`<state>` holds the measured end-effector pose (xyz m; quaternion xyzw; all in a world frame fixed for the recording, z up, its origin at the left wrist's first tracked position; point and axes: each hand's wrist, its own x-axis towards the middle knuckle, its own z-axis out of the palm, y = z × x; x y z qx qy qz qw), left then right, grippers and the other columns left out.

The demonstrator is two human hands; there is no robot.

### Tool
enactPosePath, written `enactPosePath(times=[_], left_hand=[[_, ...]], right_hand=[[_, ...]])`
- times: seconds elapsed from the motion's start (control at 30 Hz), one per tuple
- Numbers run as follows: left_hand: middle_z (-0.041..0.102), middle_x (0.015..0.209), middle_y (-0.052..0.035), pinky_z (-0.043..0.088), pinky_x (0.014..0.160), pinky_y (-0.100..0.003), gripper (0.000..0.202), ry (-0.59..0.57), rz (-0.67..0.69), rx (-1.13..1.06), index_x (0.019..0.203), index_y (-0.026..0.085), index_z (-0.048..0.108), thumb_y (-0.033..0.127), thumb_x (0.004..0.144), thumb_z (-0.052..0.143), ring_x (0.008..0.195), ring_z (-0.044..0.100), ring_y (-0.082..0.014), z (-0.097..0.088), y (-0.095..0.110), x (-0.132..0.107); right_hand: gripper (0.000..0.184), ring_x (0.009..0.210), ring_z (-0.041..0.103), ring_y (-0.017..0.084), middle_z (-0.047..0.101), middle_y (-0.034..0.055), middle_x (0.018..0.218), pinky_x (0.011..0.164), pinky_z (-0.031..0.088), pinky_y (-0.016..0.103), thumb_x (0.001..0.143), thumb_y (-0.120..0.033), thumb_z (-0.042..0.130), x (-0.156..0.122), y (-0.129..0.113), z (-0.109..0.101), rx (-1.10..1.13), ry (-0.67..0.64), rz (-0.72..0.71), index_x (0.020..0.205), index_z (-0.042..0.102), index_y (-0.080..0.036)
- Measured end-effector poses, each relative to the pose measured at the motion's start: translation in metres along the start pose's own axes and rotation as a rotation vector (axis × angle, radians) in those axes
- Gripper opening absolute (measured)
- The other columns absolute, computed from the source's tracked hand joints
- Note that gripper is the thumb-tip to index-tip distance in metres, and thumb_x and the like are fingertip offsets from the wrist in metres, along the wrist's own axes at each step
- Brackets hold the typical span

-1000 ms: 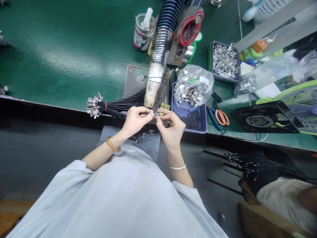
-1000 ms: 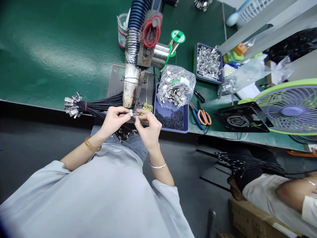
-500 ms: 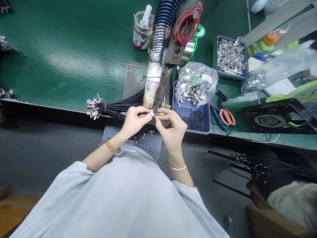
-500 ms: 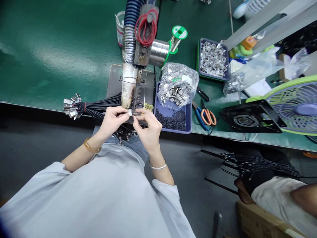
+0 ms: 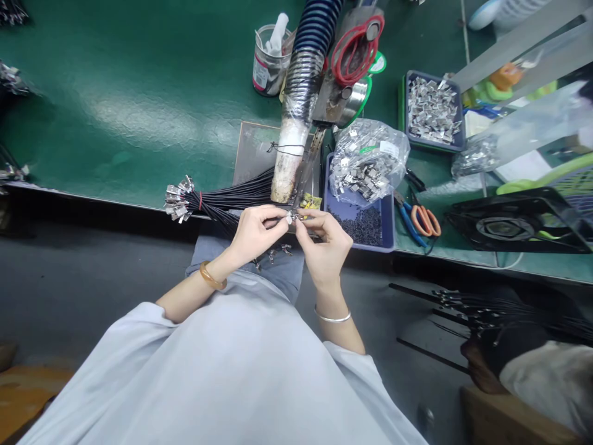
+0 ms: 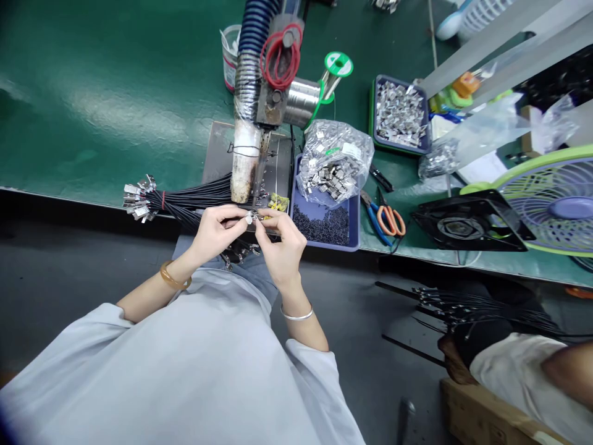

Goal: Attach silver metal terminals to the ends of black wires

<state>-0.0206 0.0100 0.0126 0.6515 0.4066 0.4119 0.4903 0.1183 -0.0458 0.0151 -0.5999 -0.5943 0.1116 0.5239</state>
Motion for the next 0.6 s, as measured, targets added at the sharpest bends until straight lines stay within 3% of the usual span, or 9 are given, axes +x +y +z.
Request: enactPosePath(times=[0.23,0.43,0.6], left_hand=[[0.081,0.084,-0.0056,0.052,0.063,-0.020,0.018,0.013,0.044,0.124,0.084,0.016,0.082,0.013,0.080,0.064,0.071,0.071,-0.0144,0.0026,0.0019,-0.0026],[0.082,0.085,-0.0048,0.055,0.063,-0.020,0.020,0.063,-0.010,0.015,0.085,0.015,0.082,0.014,0.079,0.063,0.073,0.073,-0.0158,0.0054,0.0034,-0.0009],[0.080,0.077,-0.0029,0.054,0.060,-0.019,0.022,0.038,-0.047,-0.032,0.083,0.014,0.082,0.018,0.079,0.061,0.070,0.072,-0.0160,0.0039,0.0030,-0.0023]], right_hand=[[0.012,0.088,0.076,0.019,0.079,0.0032,0.092,0.072,0.064,0.031,0.088,-0.018,0.069,0.0026,0.0020,0.0009,-0.051,-0.036,-0.025,0.077,0.067,-0.023],[0.014,0.087,0.075,0.018,0.077,0.0026,0.091,0.070,0.063,0.029,0.087,-0.014,0.070,0.0079,-0.0010,0.0021,-0.096,-0.013,-0.094,0.076,0.066,-0.023],[0.018,0.089,0.076,0.017,0.077,0.0029,0.091,0.075,0.062,0.028,0.084,-0.007,0.070,0.0058,-0.0026,-0.0027,-0.112,-0.063,-0.167,0.076,0.064,-0.022]])
